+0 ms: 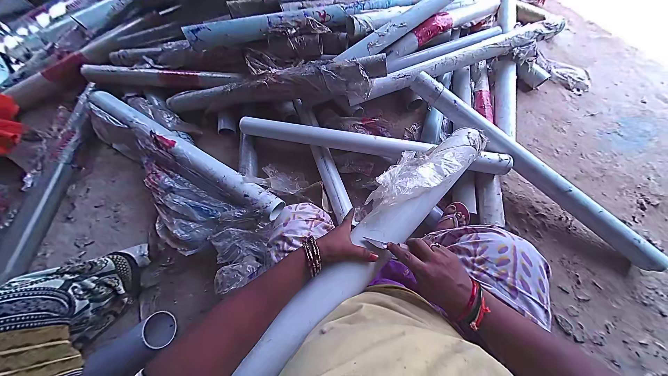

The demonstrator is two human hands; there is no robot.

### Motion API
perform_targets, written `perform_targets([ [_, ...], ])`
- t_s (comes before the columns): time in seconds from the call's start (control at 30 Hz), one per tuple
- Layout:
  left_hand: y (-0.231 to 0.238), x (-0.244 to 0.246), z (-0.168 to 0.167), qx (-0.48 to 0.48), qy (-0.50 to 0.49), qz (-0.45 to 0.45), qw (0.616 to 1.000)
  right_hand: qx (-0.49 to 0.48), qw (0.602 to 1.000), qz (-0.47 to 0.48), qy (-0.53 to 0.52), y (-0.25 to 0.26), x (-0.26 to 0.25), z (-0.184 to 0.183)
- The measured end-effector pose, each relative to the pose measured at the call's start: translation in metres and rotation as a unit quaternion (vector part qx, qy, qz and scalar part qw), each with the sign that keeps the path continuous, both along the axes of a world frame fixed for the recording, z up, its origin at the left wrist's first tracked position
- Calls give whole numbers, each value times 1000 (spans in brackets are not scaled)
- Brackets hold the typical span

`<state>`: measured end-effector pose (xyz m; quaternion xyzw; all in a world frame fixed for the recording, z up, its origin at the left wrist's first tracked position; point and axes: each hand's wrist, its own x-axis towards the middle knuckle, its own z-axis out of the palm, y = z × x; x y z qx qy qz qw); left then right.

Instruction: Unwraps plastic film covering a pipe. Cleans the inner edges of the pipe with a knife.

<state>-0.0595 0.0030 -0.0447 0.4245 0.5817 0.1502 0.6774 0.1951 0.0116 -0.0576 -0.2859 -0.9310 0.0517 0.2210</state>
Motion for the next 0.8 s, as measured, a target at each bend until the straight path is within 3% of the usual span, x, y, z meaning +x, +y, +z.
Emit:
perform_targets([
  [0.23,-6,3,11,33,40,28,998,10,1000,17,4,19,-4,1],
  [0.5,-6,0,2,58,116,17,991,6,999,-27,-34,20,-26,-3],
  [0.6,-6,2,1,49,148,2,988,-130,989,-46,-51,26,-36,8],
  [0.7,-5,5,4,28,168,-18,985,-411,911,-21,-33,47,-30,24],
  [0.8,-4,5,8,19,159,-17,987,-447,889,22,100,46,-14,11],
])
